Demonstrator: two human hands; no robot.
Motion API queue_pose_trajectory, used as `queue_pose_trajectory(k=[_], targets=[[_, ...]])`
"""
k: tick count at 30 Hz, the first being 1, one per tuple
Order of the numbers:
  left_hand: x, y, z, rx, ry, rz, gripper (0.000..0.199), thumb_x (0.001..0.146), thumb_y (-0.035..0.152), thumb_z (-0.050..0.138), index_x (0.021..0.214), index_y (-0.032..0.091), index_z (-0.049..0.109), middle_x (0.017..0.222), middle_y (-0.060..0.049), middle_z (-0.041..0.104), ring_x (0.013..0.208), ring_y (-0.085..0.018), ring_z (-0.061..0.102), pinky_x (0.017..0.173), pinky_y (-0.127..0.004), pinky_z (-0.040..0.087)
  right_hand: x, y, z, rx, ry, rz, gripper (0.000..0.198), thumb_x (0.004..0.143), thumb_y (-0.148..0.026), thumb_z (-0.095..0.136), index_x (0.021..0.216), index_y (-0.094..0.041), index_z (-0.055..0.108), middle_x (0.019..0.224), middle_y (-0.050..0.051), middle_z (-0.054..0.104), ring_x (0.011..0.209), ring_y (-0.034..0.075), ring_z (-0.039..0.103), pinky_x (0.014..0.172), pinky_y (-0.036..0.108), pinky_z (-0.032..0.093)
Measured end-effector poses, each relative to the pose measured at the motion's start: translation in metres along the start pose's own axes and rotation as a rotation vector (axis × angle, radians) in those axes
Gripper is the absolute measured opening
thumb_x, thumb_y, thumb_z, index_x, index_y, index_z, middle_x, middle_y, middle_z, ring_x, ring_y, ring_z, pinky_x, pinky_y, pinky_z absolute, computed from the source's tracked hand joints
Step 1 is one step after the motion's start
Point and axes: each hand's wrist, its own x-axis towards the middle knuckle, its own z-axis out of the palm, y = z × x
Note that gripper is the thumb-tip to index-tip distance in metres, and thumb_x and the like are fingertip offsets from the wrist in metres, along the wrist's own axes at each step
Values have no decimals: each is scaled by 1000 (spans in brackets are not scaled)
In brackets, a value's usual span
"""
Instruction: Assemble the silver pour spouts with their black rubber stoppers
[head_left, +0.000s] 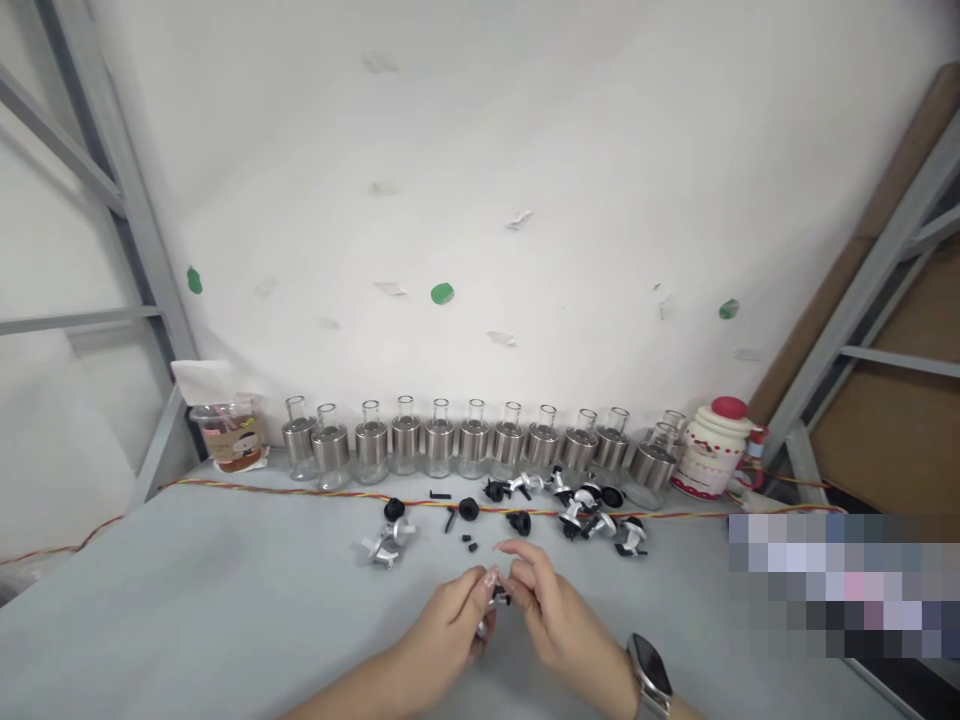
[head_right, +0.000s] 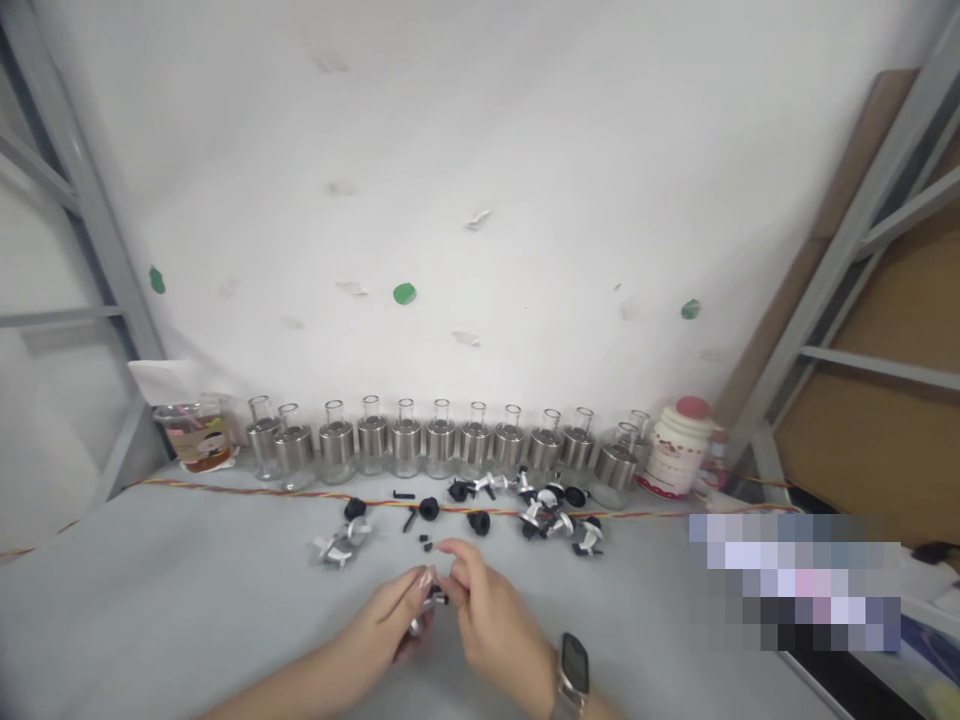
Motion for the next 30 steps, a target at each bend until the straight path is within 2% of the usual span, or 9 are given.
queue_pose_trajectory(k=[4,8,13,19,25,30], targets=[[1,-5,4,-119,13,-93,41,83,52,26,72,17,44,46,7,39,34,-5,30,32,-18,19,0,-2,4,25,51,-5,30,87,-14,23,116,-23,22,64,-4,41,60,14,44,60,24,38],[0,-5,6,-106,49,-75,37,84,49,29,73,17,44,50,7,41,35,-5,31,34,-18,21,0,-3,2,31,44,0,31,87,-15,24,117,-24,24,62,-5,41,59,13,44,59,23,38],[-6,2,3,151,76,76,31,87,42,27,71,19,40,60,5,39,52,-8,38,46,-20,31,0,-3,-1,1,44,2,30,87,-15,24,117,-22,26,66,-3,47,62,14,48,61,24,40],[-10,5,-5,529,104,330,25,89,30,24,72,20,38,66,2,42,60,-12,41,59,-24,34,-2,-9,-4,43,42,12,22,89,-20,27,109,-21,35,67,-1,53,61,14,51,60,24,41],[-13,6,-8,692,87,464,18,88,24,25,86,19,42,80,-3,44,69,-14,45,65,-27,36,-3,-8,-7,38,87,-94,14,87,-19,33,95,-21,44,81,3,58,71,15,54,65,26,42],[-13,6,-9,747,53,488,14,87,24,26,89,19,40,82,-4,44,71,-15,45,64,-27,37,-6,-6,-5,-5,167,-203,18,86,-15,34,97,-23,46,75,2,55,68,15,52,64,26,42]])
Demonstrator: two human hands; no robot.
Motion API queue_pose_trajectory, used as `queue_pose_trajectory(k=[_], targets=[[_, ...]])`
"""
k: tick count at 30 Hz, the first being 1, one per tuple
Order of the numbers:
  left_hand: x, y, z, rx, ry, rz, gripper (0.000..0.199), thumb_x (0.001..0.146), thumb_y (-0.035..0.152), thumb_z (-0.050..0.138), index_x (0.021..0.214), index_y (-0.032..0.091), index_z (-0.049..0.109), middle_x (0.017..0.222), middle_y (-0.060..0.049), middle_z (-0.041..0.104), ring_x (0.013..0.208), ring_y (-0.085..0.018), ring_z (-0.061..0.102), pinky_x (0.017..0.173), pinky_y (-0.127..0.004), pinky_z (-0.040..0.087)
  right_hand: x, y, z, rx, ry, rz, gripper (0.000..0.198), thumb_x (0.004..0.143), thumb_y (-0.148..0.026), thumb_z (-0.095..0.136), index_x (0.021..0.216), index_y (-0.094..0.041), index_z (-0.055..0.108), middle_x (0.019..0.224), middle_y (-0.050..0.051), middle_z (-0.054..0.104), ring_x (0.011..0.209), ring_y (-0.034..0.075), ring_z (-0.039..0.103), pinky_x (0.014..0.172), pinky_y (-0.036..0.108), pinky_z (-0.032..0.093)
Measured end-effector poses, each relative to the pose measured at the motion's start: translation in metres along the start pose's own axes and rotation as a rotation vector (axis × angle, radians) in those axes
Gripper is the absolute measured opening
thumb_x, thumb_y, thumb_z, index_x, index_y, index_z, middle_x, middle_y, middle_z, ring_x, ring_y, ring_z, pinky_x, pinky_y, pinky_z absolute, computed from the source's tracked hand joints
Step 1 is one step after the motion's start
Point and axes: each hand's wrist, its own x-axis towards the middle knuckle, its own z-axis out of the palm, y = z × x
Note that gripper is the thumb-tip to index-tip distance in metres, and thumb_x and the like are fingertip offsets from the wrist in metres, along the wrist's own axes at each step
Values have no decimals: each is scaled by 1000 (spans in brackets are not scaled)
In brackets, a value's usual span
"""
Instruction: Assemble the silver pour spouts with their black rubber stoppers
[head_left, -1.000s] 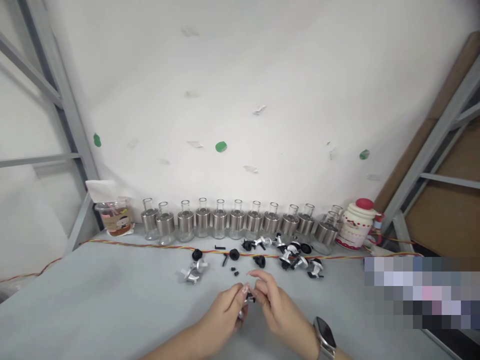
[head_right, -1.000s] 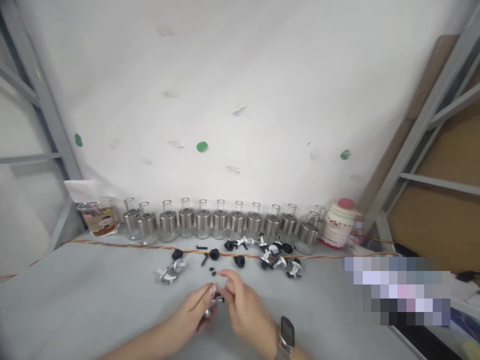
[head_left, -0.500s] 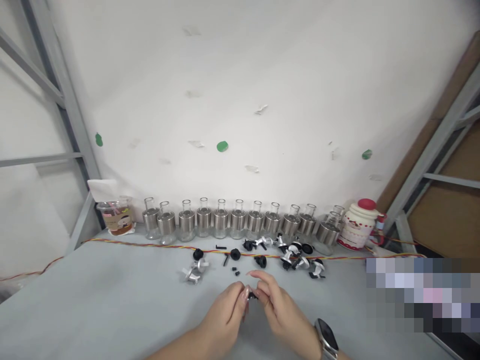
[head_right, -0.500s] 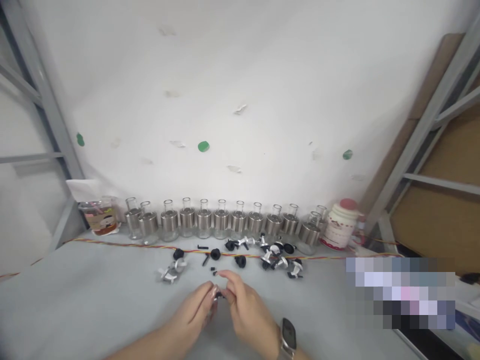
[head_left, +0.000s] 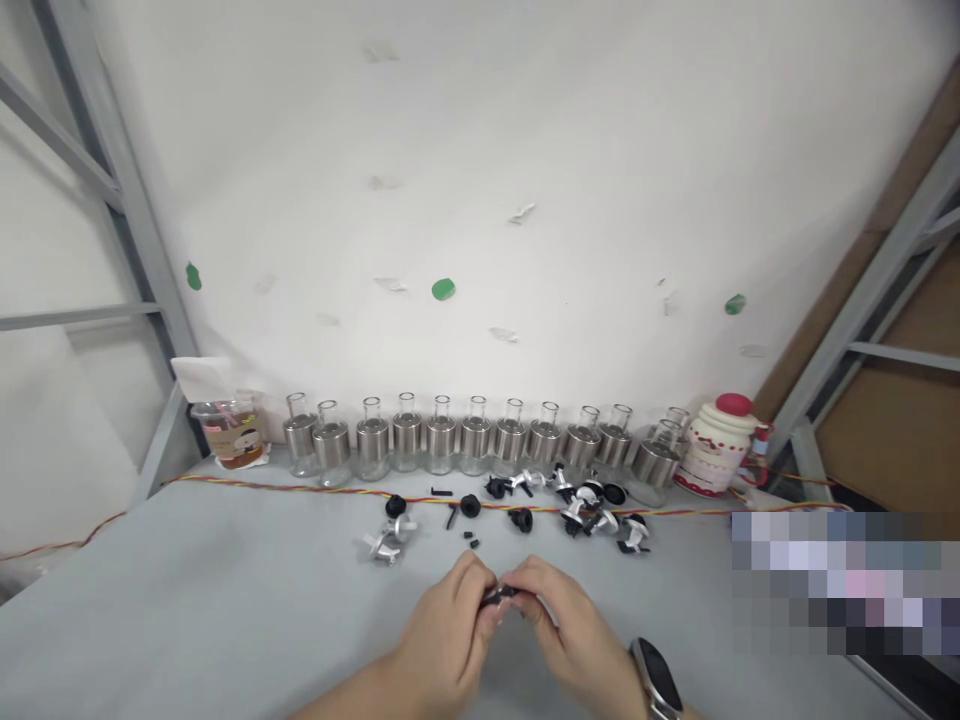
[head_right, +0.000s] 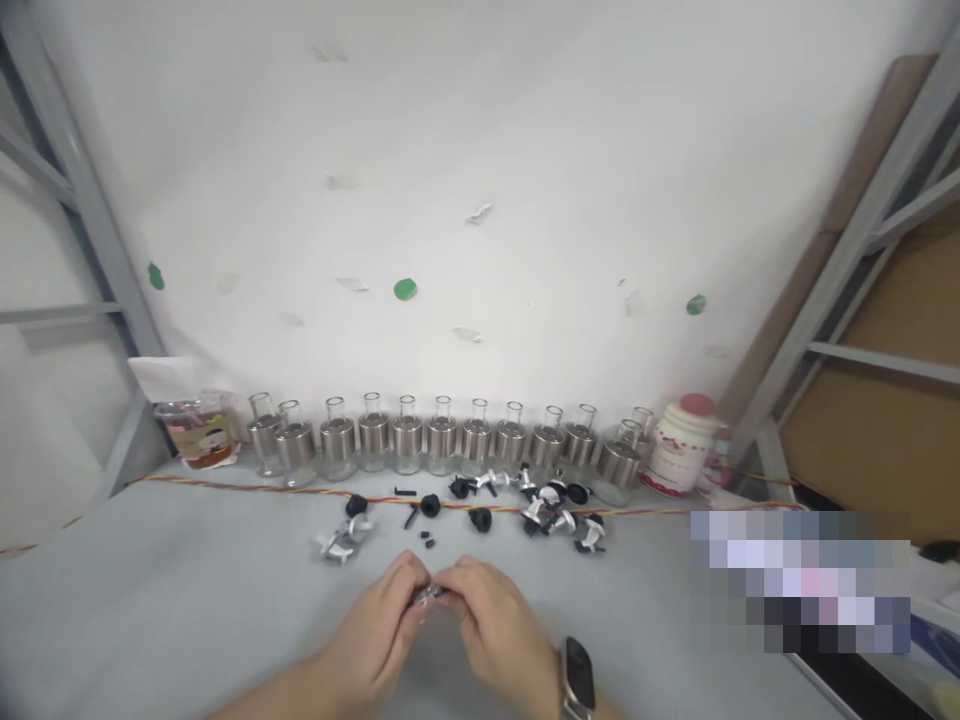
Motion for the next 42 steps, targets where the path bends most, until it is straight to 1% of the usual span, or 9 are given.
queue_pose_trajectory(k=[3,6,10,17,24,31,37,39,42], targets=[[0,-1,0,-9,-8,19,12,87,25,29,90,19,38,82,-4,43,68,-15,44,62,-27,37,-3,1,1,-1,47,-60,21,85,-12,34,99,-24,44,76,1,55,68,14,51,63,26,43],[-1,-1,0,-22,-7,34,11,86,25,29,90,19,38,81,-3,43,68,-14,43,62,-27,36,-5,2,2,-1,66,-87,23,85,-11,34,101,-24,43,76,2,55,69,14,51,63,27,43],[-1,0,-1,-31,4,48,11,87,24,29,89,19,38,81,-3,42,68,-14,43,62,-26,37,-5,3,3,15,65,-66,21,85,-12,35,100,-23,45,74,2,56,67,14,52,62,27,44],[-2,2,-1,-36,6,40,10,86,25,31,90,19,39,80,-3,43,67,-14,44,61,-26,37,-5,1,5,126,91,-35,19,86,-14,35,97,-23,46,73,1,56,64,13,53,60,25,44],[-1,-1,0,-16,50,10,8,85,26,34,86,20,39,77,-2,43,63,-13,43,58,-24,35,-4,1,4,142,100,-10,16,86,-15,36,94,-23,47,70,1,54,63,12,52,59,24,43],[0,-1,1,-12,45,-20,14,87,26,28,86,20,40,77,-2,44,66,-14,45,60,-25,35,0,1,0,102,31,23,14,87,-17,34,90,-22,47,66,-1,50,59,12,47,56,22,41],[1,-2,1,20,32,-17,11,86,25,31,85,20,40,79,-2,44,66,-14,45,60,-26,36,2,0,-2,32,-52,-12,17,88,-18,32,87,-21,48,65,0,49,60,12,46,55,23,40],[1,-2,1,14,23,-3,11,86,24,30,86,20,41,79,-2,44,67,-15,45,61,-26,36,2,0,-2,15,-54,-17,17,88,-18,32,88,-21,49,66,0,49,60,12,46,55,23,40],[1,0,0,-1,22,-4,11,86,24,29,85,20,40,78,-2,44,66,-14,45,60,-25,36,1,0,-1,42,-21,-13,15,88,-18,33,90,-21,47,66,0,49,61,13,47,56,23,41]])
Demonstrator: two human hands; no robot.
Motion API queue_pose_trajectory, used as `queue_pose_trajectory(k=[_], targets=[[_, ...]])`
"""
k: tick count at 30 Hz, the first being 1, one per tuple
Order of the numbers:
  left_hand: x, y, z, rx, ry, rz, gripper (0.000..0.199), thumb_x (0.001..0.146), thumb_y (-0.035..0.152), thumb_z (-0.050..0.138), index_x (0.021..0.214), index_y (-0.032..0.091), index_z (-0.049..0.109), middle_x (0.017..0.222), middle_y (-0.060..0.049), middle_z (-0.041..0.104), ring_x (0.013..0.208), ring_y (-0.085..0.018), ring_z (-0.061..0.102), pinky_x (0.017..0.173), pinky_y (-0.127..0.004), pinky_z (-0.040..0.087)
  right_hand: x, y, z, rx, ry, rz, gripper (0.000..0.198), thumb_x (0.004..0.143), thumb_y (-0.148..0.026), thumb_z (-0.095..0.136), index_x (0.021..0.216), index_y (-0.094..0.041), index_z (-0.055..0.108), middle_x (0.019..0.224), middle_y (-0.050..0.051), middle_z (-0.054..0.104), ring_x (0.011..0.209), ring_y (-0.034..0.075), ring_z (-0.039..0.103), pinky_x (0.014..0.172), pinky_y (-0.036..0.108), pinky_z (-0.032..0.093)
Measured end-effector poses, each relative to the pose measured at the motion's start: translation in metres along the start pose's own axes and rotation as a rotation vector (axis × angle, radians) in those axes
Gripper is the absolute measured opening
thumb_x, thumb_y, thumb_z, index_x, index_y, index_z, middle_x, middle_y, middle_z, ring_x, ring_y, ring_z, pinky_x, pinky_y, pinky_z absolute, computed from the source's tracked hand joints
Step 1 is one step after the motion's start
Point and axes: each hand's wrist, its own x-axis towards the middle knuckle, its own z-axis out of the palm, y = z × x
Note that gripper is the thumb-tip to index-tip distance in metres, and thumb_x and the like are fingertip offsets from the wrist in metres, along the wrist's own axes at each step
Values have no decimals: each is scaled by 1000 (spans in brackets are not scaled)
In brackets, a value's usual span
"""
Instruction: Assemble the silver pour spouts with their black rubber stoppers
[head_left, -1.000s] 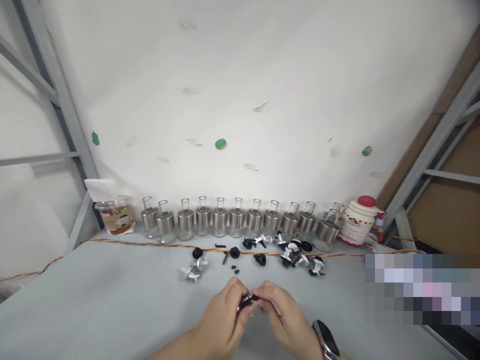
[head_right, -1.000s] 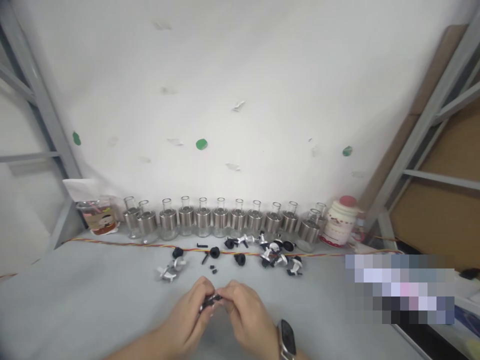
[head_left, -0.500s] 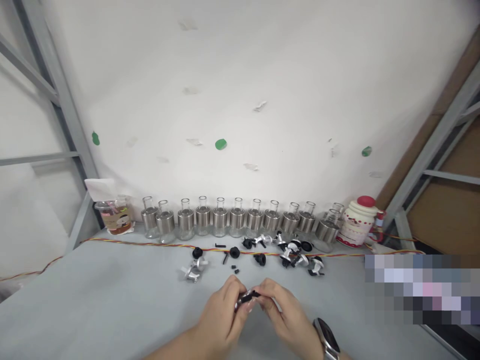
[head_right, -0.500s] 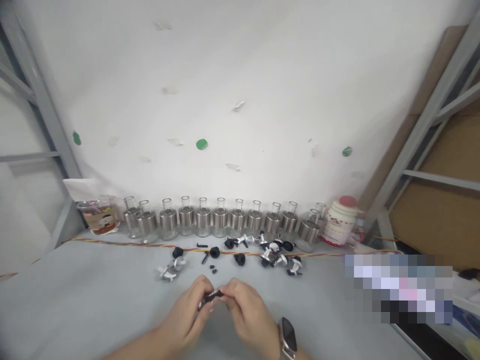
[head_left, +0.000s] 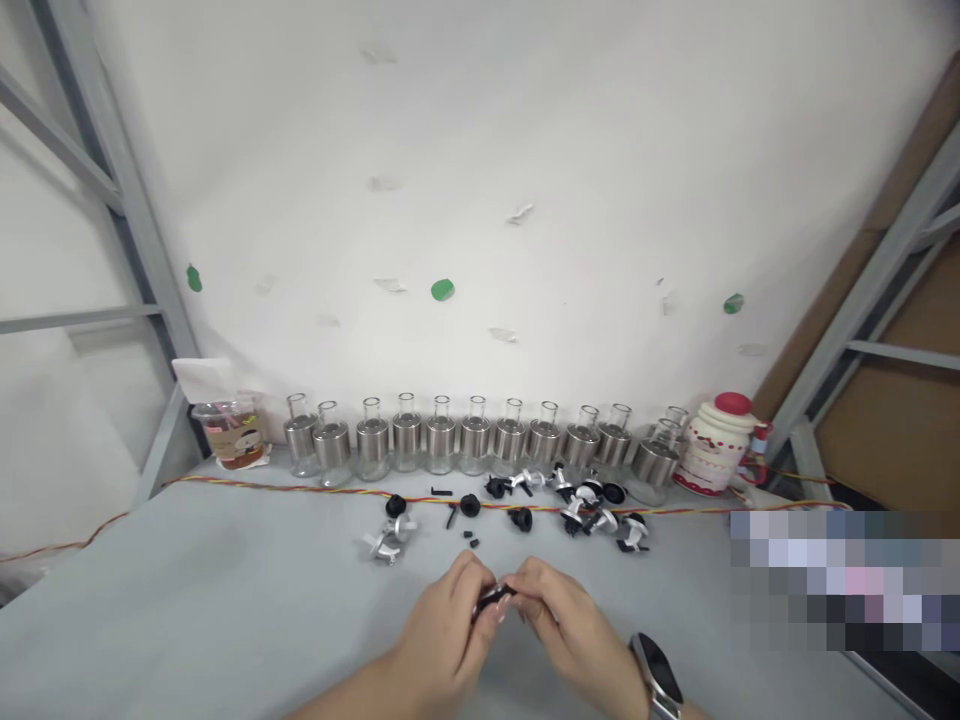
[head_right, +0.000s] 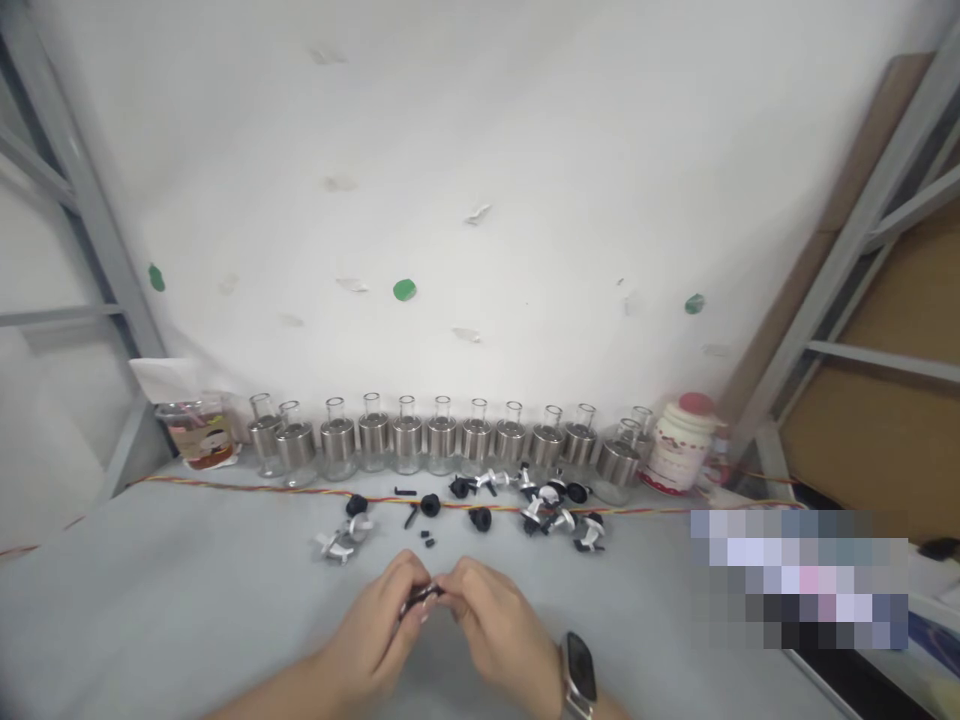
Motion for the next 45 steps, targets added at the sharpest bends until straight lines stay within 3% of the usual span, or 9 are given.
queue_pose_trajectory(k=[6,15,22,31,45], targets=[[-2,2,1,-2,27,11,10,85,26,33,90,19,39,80,-3,43,66,-14,44,60,-25,36,-1,0,-1,48,45,-34,16,87,-15,33,92,-22,47,66,-1,48,60,12,46,56,22,41],[-1,-2,0,-21,28,16,12,86,24,29,87,19,40,79,-3,43,68,-15,44,62,-27,35,0,4,-9,-35,-66,-14,22,85,-11,32,94,-21,49,67,1,48,65,14,46,59,24,41],[-1,-1,2,-53,1,6,12,86,26,30,88,19,39,79,-2,42,68,-14,43,61,-26,35,-1,5,-10,-109,-111,-75,24,85,-10,32,98,-21,49,74,3,51,67,14,46,62,25,41],[-2,0,2,-55,-5,-6,9,86,26,31,88,20,37,79,-2,42,65,-13,43,60,-25,35,-1,3,-8,-82,-40,-84,18,87,-13,33,95,-22,47,68,1,49,63,14,46,58,24,40],[-1,-1,2,-25,29,-33,10,87,25,30,87,20,39,78,-2,44,64,-14,44,59,-26,35,-3,10,-10,-191,-65,-92,25,84,-7,32,98,-20,48,73,3,53,67,15,48,62,26,43]])
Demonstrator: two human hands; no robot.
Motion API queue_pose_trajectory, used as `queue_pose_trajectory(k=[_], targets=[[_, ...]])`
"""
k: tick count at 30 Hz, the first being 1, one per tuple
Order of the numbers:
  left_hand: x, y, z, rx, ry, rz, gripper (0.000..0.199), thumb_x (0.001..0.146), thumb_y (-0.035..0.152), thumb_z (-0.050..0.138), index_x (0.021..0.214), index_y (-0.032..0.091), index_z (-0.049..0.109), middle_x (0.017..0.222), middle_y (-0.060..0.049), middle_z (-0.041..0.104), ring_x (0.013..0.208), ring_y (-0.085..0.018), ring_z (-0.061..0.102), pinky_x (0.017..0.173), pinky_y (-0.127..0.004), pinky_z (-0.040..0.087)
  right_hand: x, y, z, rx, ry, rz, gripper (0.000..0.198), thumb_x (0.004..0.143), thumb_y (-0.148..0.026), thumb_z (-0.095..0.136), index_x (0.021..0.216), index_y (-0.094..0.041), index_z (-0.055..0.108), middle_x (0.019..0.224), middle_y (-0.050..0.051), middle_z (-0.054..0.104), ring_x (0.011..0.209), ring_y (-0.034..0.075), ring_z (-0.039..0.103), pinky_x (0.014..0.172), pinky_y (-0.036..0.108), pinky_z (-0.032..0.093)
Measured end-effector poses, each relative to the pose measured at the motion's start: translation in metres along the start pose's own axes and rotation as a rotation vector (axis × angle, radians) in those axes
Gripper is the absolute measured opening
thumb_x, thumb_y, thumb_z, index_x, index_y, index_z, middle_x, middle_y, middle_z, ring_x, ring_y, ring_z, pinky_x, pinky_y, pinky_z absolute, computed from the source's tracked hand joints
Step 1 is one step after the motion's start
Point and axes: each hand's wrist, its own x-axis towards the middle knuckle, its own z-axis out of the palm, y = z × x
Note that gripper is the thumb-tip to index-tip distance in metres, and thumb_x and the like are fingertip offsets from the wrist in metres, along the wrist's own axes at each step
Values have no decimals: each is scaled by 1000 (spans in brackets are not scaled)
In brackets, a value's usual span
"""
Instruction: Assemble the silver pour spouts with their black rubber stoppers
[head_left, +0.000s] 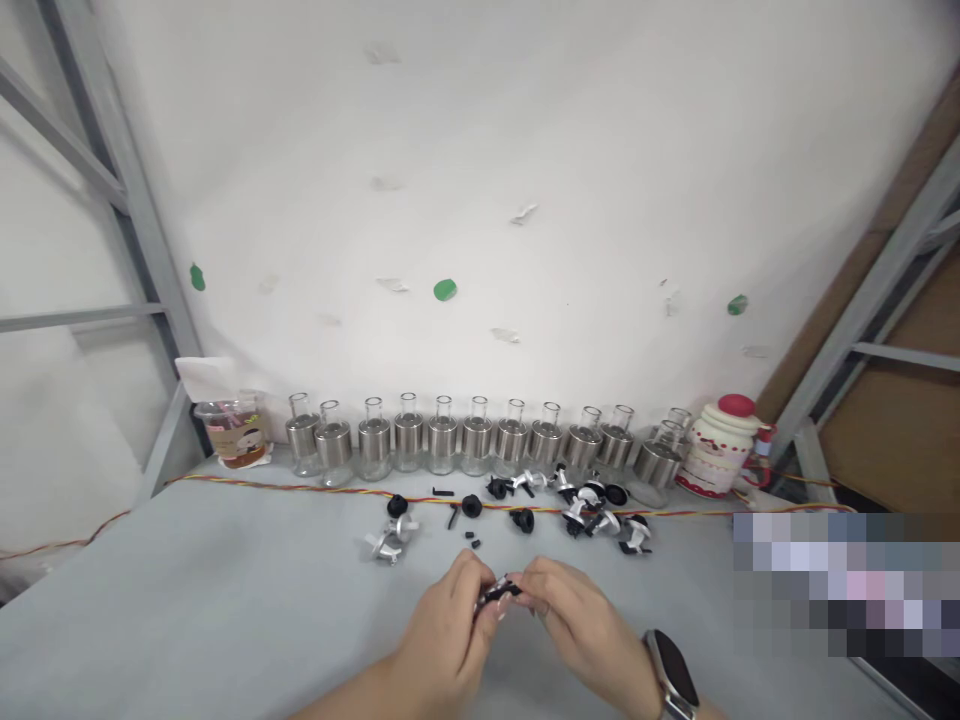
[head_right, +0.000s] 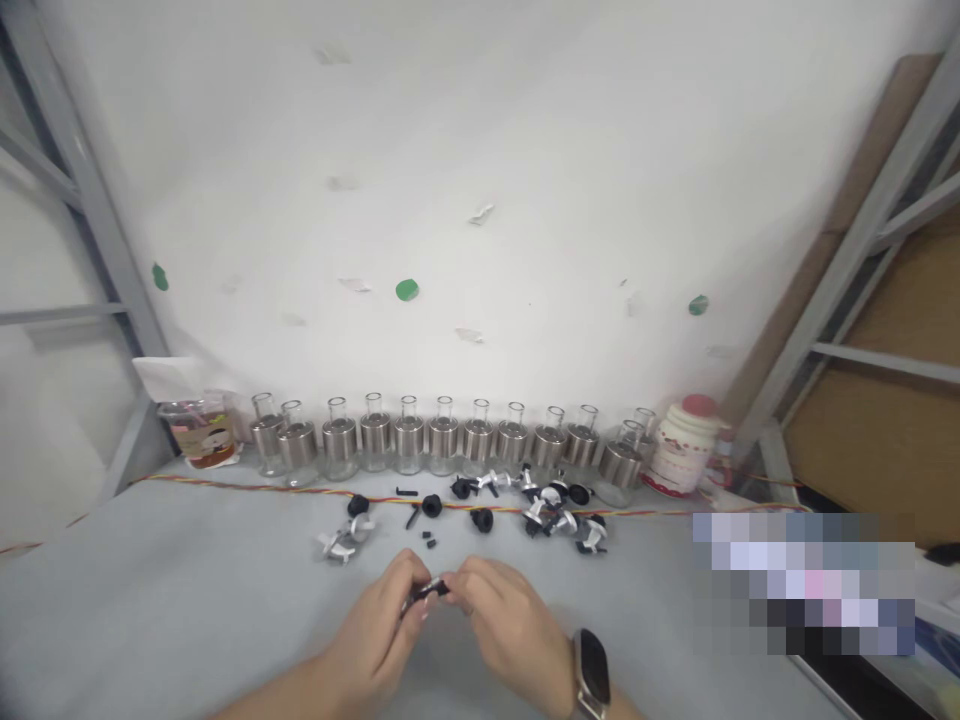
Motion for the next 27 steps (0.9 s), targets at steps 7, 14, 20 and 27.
queue_pose_trajectory(k=[7,14,20,27], targets=[[1,-1,-2,31,-32,15,14,87,26,27,85,20,39,79,-3,43,67,-15,45,61,-27,36,0,1,-1,41,-24,19,25,83,-6,34,98,-21,48,73,2,51,67,15,47,62,26,41],[3,0,-3,24,-93,35,18,88,26,25,89,19,41,81,-3,44,70,-15,46,65,-27,37,3,-1,-4,55,-66,8,25,84,-8,32,96,-21,50,73,3,51,66,14,47,60,24,41],[1,2,-1,11,-79,21,15,87,27,26,87,19,39,79,-2,44,67,-14,45,62,-26,37,0,-3,0,49,-4,21,21,85,-11,34,95,-21,50,70,2,51,65,14,48,59,24,42],[1,2,-3,70,-26,-9,12,86,26,30,90,19,39,82,-4,43,67,-15,45,62,-28,36,0,-1,0,64,64,7,22,86,-11,33,98,-20,49,68,1,52,63,14,49,59,25,43]])
